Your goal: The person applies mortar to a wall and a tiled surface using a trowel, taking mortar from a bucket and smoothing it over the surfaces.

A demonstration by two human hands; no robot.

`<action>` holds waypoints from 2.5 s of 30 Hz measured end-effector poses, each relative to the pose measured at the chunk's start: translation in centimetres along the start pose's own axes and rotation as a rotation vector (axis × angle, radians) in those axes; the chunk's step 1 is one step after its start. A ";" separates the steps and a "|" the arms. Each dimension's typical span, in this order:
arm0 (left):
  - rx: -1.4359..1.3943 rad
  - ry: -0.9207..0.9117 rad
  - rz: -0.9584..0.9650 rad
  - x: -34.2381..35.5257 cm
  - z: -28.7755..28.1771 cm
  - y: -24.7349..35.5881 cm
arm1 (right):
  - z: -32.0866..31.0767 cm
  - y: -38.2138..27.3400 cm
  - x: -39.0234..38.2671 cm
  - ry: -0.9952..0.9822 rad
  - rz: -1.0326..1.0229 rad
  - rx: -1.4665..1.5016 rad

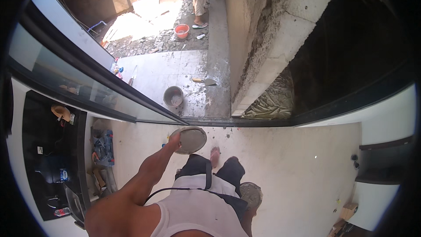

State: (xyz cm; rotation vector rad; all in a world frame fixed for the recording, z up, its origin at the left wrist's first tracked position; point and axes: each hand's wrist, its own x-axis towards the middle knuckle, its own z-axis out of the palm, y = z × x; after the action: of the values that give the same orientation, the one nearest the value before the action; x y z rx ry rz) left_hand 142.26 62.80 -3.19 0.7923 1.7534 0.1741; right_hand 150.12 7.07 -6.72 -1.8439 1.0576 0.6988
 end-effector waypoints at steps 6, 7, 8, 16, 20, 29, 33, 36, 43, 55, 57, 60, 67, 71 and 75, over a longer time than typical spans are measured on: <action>0.004 -0.108 0.002 1.2 7.4 12.1 | 6.5 -11.5 1.5 -0.027 -0.047 -0.001; -0.003 -0.103 -0.004 2.7 7.1 13.1 | 8.0 -13.1 1.5 -0.044 -0.053 -0.021; -0.039 -0.099 -0.017 4.2 7.1 14.1 | 9.4 -14.7 1.6 -0.056 -0.068 -0.050; -0.315 -0.048 -0.063 8.4 10.6 27.9 | 18.8 -24.3 2.3 -0.092 -0.045 -0.049; -0.380 0.046 -0.146 12.2 10.0 34.7 | 24.6 -28.2 1.5 -0.116 -0.037 -0.051; -0.527 0.167 -0.282 24.9 7.0 46.4 | 38.9 -33.5 -2.2 -0.065 0.017 0.022; -0.550 0.206 -0.348 31.3 6.3 50.8 | 47.0 -36.7 -3.6 -0.022 0.022 0.093; -0.543 0.184 -0.362 34.1 4.9 53.2 | 51.0 -38.4 -5.3 0.019 0.021 0.136; -0.418 0.112 -0.286 42.0 2.9 65.4 | 60.9 -42.5 -8.6 0.093 0.057 0.302; -0.296 0.053 -0.367 57.4 -0.2 85.4 | 83.3 -50.7 -7.8 -0.019 0.022 0.631; -0.267 0.095 -0.290 59.1 -1.8 88.8 | 85.6 -50.3 -8.0 -0.165 -0.107 0.684; -0.226 -0.011 -0.288 62.9 1.3 93.0 | 86.7 -50.9 -5.6 -0.128 -0.069 0.650; 0.114 -0.167 -0.187 70.0 3.7 108.5 | 103.3 -59.4 -11.3 0.191 0.194 0.667; 0.271 -0.329 -0.211 73.0 11.1 110.5 | 109.5 -52.7 -5.7 0.395 0.258 0.372; 1.273 -0.563 0.476 75.2 12.7 113.0 | 116.9 -49.7 -3.0 0.268 0.326 0.787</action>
State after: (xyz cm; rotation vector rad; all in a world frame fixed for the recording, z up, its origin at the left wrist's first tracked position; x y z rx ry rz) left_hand 191.62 189.53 -11.77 1.9253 0.9538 -0.8642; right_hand 186.91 124.61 -37.93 -1.1041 1.5540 0.1508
